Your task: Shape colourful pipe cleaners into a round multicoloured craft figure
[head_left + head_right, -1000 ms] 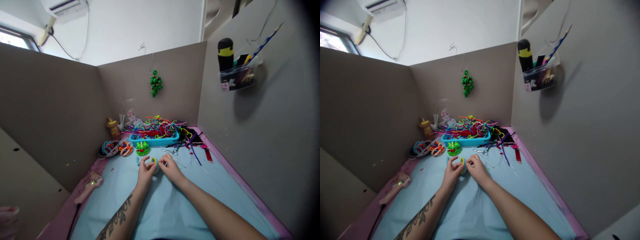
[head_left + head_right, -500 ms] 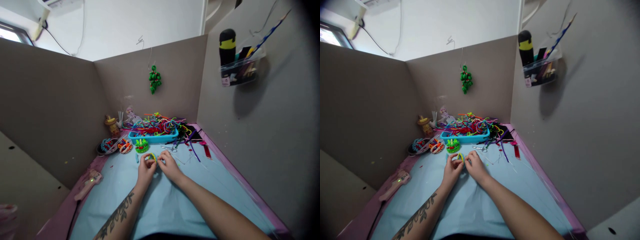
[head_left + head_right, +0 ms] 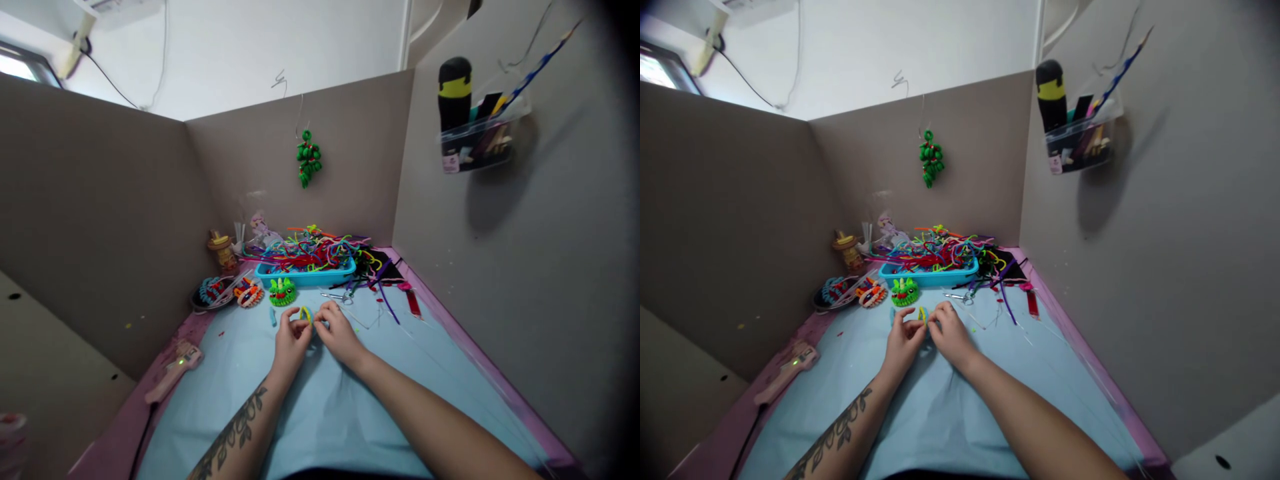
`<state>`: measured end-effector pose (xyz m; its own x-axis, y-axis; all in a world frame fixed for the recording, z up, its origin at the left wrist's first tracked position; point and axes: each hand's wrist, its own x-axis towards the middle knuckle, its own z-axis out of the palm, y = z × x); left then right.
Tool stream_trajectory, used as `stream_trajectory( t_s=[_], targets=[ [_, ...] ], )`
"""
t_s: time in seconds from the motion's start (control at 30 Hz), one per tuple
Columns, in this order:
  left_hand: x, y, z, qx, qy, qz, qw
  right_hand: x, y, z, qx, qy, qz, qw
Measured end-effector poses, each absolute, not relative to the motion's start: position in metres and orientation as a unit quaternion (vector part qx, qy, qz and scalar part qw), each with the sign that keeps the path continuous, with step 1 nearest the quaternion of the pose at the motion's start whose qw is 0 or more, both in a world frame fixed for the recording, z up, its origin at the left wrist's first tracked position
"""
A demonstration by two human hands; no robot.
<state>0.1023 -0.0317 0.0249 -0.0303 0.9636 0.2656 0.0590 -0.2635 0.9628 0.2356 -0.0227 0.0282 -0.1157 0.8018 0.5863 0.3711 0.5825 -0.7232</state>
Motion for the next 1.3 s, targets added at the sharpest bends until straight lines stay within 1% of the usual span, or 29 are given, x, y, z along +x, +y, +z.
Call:
stream_trajectory(
  t_s=[0.3,0.53,0.8,1.13,1.3],
  targets=[
    [0.1035,-0.0325,0.0277,0.546,0.468,0.559,0.413,0.2371,-0.0229,0.0278,-0.401,-0.73,0.201,0.516],
    [0.1031,-0.0366,0.0283,0.614,0.434,0.566,0.337,0.2374,-0.0247,0.0299,-0.404,-0.721,0.207,0.524],
    [0.1009,-0.0394,0.0283,0.634,0.48,0.53,0.294,0.2359,-0.0261,0.0287,-0.402,-0.719,0.198,0.531],
    [0.1008,-0.0392,0.0257,0.681,0.478,0.504,0.232,0.2357,-0.0204,0.0228,-0.426,-0.709,0.209,0.522],
    [0.0991,-0.0396,0.024,0.68,0.481,0.504,0.23,0.2369,-0.0225,0.0265,-0.408,-0.721,0.214,0.518]
  ],
)
